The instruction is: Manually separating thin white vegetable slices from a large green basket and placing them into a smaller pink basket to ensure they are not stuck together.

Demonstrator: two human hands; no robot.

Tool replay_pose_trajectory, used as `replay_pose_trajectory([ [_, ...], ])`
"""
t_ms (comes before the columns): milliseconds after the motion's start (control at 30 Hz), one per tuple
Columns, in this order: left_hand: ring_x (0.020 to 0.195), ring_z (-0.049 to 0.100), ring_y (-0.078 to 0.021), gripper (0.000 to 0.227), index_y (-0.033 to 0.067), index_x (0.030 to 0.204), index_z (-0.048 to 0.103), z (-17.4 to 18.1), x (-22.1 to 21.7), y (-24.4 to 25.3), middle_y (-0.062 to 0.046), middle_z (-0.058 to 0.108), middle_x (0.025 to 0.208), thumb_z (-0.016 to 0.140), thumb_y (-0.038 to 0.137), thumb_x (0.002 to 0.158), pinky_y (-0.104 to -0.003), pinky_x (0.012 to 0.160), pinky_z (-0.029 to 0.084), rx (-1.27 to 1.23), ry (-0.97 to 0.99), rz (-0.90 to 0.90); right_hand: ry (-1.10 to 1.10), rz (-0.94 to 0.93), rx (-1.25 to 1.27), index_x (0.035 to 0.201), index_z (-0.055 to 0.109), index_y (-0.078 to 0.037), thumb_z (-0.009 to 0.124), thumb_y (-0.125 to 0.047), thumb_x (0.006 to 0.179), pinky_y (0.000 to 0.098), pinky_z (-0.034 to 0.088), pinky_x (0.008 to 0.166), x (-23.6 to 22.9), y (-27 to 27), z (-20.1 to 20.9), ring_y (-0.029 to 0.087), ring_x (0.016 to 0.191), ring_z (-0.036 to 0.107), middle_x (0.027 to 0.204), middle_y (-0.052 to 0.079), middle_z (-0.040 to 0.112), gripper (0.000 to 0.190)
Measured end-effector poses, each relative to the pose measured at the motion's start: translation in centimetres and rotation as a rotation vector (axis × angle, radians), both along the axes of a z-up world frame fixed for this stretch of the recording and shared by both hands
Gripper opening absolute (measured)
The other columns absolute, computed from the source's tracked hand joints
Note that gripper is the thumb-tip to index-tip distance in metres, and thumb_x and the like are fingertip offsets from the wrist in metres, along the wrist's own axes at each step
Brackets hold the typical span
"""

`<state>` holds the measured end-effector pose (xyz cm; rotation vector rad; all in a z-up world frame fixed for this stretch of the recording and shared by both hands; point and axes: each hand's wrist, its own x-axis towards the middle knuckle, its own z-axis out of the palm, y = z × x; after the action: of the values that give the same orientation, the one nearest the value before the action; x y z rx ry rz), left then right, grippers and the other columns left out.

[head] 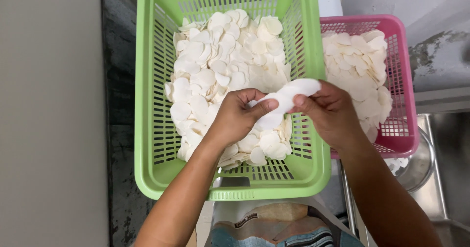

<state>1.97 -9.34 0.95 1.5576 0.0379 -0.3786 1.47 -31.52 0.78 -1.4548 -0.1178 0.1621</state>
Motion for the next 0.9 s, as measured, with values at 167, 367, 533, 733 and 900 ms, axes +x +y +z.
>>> replay_pose_trajectory([
  [167, 0.063, 0.058, -0.0037, 0.014, 0.0076, 0.09, 0.076, 0.4, 1.8, -2.7, -0.001, 0.07, 0.075, 0.078, 0.022, 0.091, -0.018, 0.059, 0.049, -0.137, 0.081, 0.015, 0.005, -0.365, -0.24, 0.126, 0.063, -0.002, 0.077, -0.006, 0.093, 0.0275, 0.062, 0.074, 0.2, -5.1, 2.9, 0.012, 0.082, 0.067, 0.094, 0.008, 0.068, 0.035],
  [367, 0.068, 0.061, -0.0044, 0.014, 0.006, 0.096, 0.076, 0.2, 3.4, -8.5, 0.0, 0.072, 0.079, 0.081, 0.016, 0.087, -0.019, 0.062, 0.051, -0.252, 0.051, -0.07, -0.094, -0.331, -0.396, 0.139, 0.052, -0.005, 0.077, -0.01, 0.092, 0.0288, 0.058, 0.087, -1.2, -7.9, 0.9, 0.018, 0.101, 0.067, 0.12, 0.011, 0.064, 0.053],
  [533, 0.095, 0.065, -0.0078, 0.044, 0.0062, 0.133, 0.065, -0.7, 3.8, -11.4, -0.013, 0.073, 0.12, 0.074, 0.004, 0.091, -0.024, 0.078, 0.063, -0.299, 0.009, -0.227, -0.01, -0.378, -0.193, 0.125, 0.06, 0.003, 0.076, -0.002, 0.095, 0.0333, 0.066, 0.071, -1.8, -8.6, -1.6, 0.019, 0.08, 0.071, 0.091, 0.012, 0.06, 0.034],
  [733, 0.083, 0.071, -0.0168, 0.049, -0.0019, 0.135, 0.061, -2.4, 4.1, -12.8, -0.02, 0.075, 0.103, 0.068, -0.01, 0.087, -0.033, 0.076, 0.067, -0.322, 0.059, -0.14, 0.046, -0.462, -0.113, 0.125, 0.063, -0.006, 0.073, 0.004, 0.095, 0.0343, 0.064, 0.08, -2.3, -13.4, -3.6, 0.017, 0.087, 0.068, 0.097, 0.011, 0.061, 0.033],
  [900, 0.088, 0.07, -0.0072, 0.023, 0.0181, 0.107, 0.076, 0.6, 4.0, -13.1, 0.004, 0.078, 0.112, 0.071, 0.005, 0.09, -0.023, 0.069, 0.055, 0.123, -0.027, -0.126, 0.061, -0.542, -0.316, 0.127, 0.066, -0.011, 0.068, 0.007, 0.092, 0.0186, 0.054, 0.093, -2.7, -13.7, 0.4, 0.007, 0.106, 0.065, 0.11, 0.002, 0.069, 0.039],
])
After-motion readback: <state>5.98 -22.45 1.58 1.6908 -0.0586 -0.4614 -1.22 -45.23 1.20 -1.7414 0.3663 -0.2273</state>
